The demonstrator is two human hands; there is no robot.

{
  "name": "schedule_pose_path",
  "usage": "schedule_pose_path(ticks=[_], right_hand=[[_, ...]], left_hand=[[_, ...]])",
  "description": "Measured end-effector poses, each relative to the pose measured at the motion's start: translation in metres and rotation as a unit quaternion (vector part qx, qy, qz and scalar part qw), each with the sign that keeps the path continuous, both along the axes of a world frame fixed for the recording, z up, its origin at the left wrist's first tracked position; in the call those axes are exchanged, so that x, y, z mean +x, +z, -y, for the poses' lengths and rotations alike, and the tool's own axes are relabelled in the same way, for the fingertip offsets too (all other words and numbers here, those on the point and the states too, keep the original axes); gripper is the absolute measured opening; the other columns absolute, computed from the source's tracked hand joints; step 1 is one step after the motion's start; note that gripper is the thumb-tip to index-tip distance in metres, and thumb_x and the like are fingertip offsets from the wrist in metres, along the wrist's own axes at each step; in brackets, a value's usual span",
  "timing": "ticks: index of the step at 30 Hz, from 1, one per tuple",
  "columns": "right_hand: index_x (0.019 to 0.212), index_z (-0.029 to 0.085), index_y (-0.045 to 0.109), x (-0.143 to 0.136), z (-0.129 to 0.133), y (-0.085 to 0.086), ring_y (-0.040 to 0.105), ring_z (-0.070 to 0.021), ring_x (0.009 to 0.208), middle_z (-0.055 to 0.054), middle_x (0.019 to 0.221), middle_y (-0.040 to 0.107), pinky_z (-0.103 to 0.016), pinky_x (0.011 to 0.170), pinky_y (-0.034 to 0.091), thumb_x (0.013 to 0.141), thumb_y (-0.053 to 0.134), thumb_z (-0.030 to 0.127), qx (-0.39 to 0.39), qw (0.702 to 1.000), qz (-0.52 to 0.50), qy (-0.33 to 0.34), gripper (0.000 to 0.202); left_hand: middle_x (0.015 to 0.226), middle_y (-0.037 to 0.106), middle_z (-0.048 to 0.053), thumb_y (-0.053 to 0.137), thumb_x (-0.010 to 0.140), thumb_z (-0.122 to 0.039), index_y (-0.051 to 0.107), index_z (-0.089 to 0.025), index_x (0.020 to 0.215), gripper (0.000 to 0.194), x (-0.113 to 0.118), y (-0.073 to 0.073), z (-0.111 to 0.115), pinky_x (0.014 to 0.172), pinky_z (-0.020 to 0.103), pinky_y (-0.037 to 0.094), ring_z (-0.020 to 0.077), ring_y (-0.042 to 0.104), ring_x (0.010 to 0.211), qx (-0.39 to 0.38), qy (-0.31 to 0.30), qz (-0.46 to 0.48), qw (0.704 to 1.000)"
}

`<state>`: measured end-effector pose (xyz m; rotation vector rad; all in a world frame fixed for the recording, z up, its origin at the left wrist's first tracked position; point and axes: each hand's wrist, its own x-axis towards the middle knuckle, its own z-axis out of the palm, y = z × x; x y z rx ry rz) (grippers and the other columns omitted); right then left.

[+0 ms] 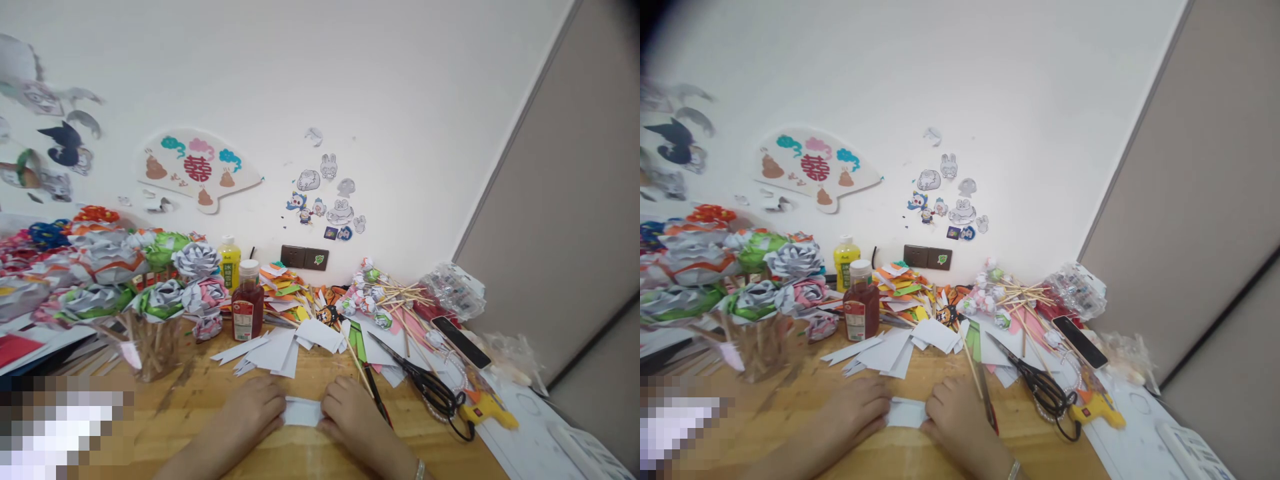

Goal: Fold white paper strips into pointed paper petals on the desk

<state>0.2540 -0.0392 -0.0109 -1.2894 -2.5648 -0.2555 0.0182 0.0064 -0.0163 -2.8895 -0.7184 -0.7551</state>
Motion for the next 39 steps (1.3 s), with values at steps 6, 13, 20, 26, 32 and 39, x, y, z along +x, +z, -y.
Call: schedule_pose_path(ticks=[6, 13, 20, 26, 32, 39], right_hand=[[0.081, 0.019, 0.057, 0.004, -0.002, -0.004, 0.051, -0.0188, 0.082, -0.001, 0.084, 0.060, -0.029, 0.068, 0.034, 0.079, 0.066, 0.043, -0.025, 0.998, -0.053, 0.003, 0.026], [0.081, 0.019, 0.056, 0.004, 0.000, -0.003, 0.051, -0.0191, 0.082, -0.001, 0.084, 0.060, -0.029, 0.068, 0.034, 0.079, 0.067, 0.041, -0.007, 0.998, -0.055, 0.010, 0.024], [0.074, 0.019, 0.057, -0.002, 0.003, 0.001, 0.049, -0.0178, 0.078, -0.001, 0.079, 0.058, -0.028, 0.066, 0.033, 0.084, 0.059, 0.022, 0.019, 0.999, -0.044, 0.009, 0.010], [0.077, 0.020, 0.057, -0.006, 0.008, 0.004, 0.049, -0.0178, 0.081, 0.000, 0.084, 0.057, -0.029, 0.068, 0.032, 0.080, 0.062, 0.019, -0.016, 0.993, -0.112, -0.027, 0.005], [0.077, 0.021, 0.060, -0.013, 0.009, 0.000, 0.049, -0.0166, 0.083, 0.001, 0.084, 0.057, -0.028, 0.070, 0.033, 0.078, 0.066, 0.019, -0.057, 0.979, -0.184, -0.071, 0.007], [0.067, 0.017, 0.058, -0.020, 0.006, -0.001, 0.050, -0.0180, 0.083, 0.000, 0.080, 0.057, -0.028, 0.072, 0.036, 0.070, 0.069, 0.008, -0.076, 0.959, -0.248, -0.113, 0.014]], left_hand=[[0.080, 0.061, 0.001, 0.045, 0.091, -0.030, 0.052, -0.020, 0.078, 0.017, -0.001, 0.001, 0.001, 0.066, 0.029, 0.035, 0.0189, 0.052, 0.074, 0.026, -0.014, -0.037, 0.999], [0.074, 0.058, -0.001, 0.035, 0.094, -0.019, 0.050, -0.020, 0.073, 0.026, 0.002, 0.000, 0.004, 0.063, 0.027, 0.032, 0.0165, 0.048, 0.068, 0.067, 0.008, -0.021, 0.998], [0.086, 0.055, 0.002, 0.046, 0.085, -0.011, 0.051, -0.019, 0.071, 0.017, 0.005, 0.010, 0.012, 0.067, 0.026, 0.035, 0.0171, 0.048, 0.078, 0.014, 0.028, -0.037, 0.999], [0.086, 0.054, 0.003, 0.046, 0.086, -0.013, 0.054, -0.018, 0.075, 0.014, 0.006, 0.010, 0.015, 0.068, 0.026, 0.037, 0.0177, 0.048, 0.079, -0.066, 0.062, -0.035, 0.995], [0.086, 0.054, 0.005, 0.048, 0.080, -0.008, 0.055, -0.017, 0.070, 0.016, 0.012, 0.015, 0.017, 0.072, 0.028, 0.038, 0.0188, 0.049, 0.083, -0.188, 0.102, 0.023, 0.977], [0.077, 0.053, 0.002, 0.055, 0.071, -0.010, 0.057, -0.018, 0.061, 0.013, 0.016, 0.005, 0.012, 0.073, 0.029, 0.037, 0.0200, 0.049, 0.082, -0.260, 0.195, 0.081, 0.942]])
